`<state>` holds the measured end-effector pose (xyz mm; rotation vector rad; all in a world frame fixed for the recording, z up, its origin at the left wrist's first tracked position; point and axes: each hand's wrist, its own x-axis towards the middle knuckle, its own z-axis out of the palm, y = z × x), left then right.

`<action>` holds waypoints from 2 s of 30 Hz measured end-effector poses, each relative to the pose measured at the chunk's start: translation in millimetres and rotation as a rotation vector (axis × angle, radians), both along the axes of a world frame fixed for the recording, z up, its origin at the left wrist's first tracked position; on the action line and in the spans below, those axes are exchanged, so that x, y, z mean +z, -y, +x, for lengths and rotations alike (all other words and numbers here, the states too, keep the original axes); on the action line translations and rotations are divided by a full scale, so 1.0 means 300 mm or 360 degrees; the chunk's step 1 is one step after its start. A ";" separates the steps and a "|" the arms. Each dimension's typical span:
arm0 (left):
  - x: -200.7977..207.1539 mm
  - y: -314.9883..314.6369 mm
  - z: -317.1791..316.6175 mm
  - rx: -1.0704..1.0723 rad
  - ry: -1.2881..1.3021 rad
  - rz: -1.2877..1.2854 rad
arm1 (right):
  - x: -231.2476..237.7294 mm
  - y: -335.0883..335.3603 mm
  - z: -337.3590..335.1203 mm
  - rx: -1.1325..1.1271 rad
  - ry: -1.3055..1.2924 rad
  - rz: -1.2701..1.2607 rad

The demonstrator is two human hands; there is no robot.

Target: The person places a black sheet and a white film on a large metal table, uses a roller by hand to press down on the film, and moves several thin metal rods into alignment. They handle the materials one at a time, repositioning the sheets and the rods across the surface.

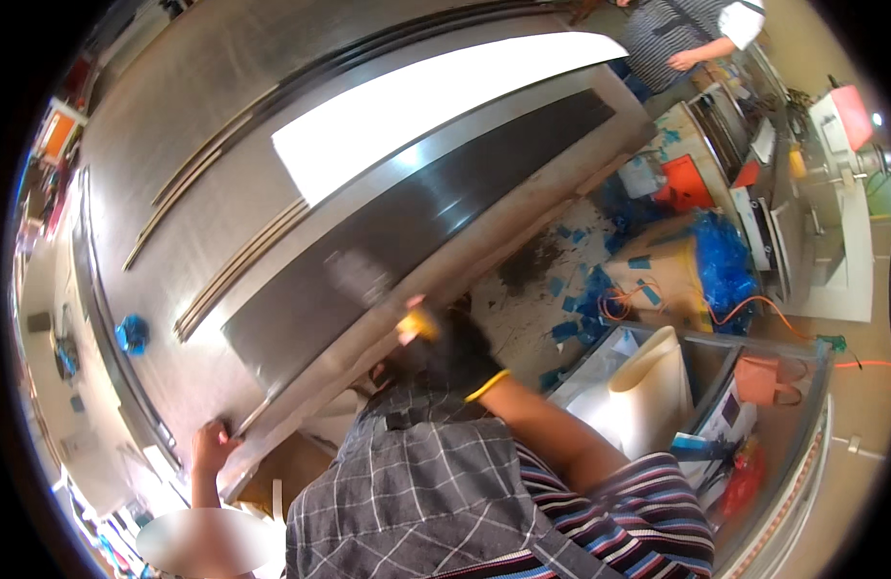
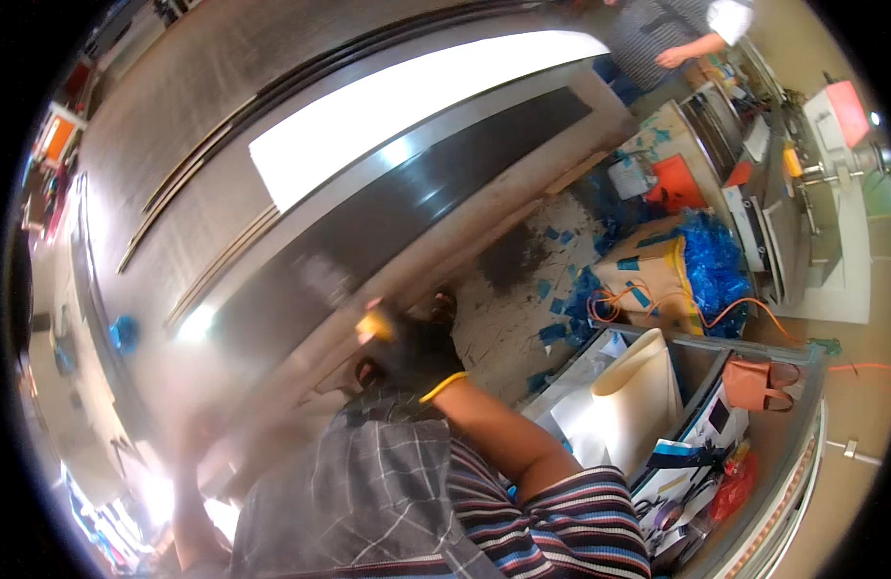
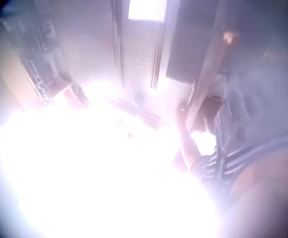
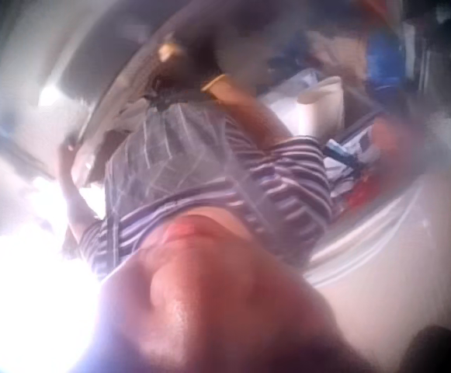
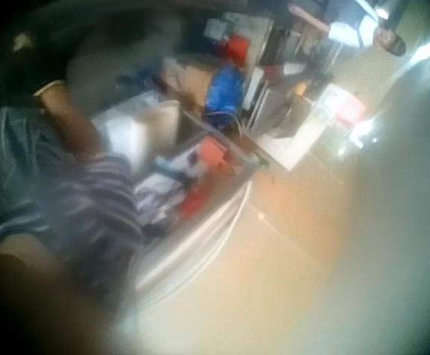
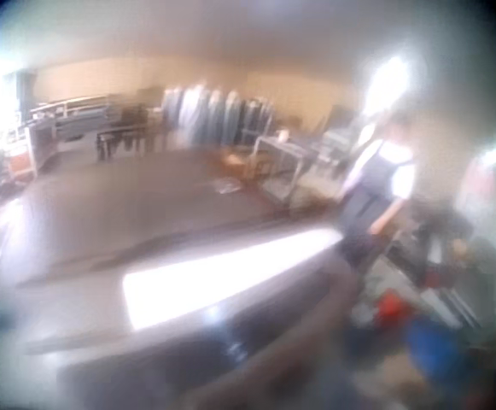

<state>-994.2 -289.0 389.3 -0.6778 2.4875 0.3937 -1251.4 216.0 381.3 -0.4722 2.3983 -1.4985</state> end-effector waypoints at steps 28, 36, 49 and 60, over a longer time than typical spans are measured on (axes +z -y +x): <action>0.076 -0.044 -0.079 -0.0129 0.0552 -0.0600 | -0.188 -0.818 -1.167 -0.0403 -0.1002 0.1705; 0.132 -0.148 -0.092 -0.0118 -0.0058 -0.0361 | 0.051 0.086 -0.329 0.0430 -0.0665 0.0518; -0.140 -0.199 0.047 -0.0147 -0.1053 -0.0335 | 0.074 0.615 0.289 0.0667 -0.0840 -0.0224; -0.055 -0.726 -0.477 -0.0187 -0.1327 -0.0163 | 0.191 0.027 0.157 -0.0115 -0.0754 0.0447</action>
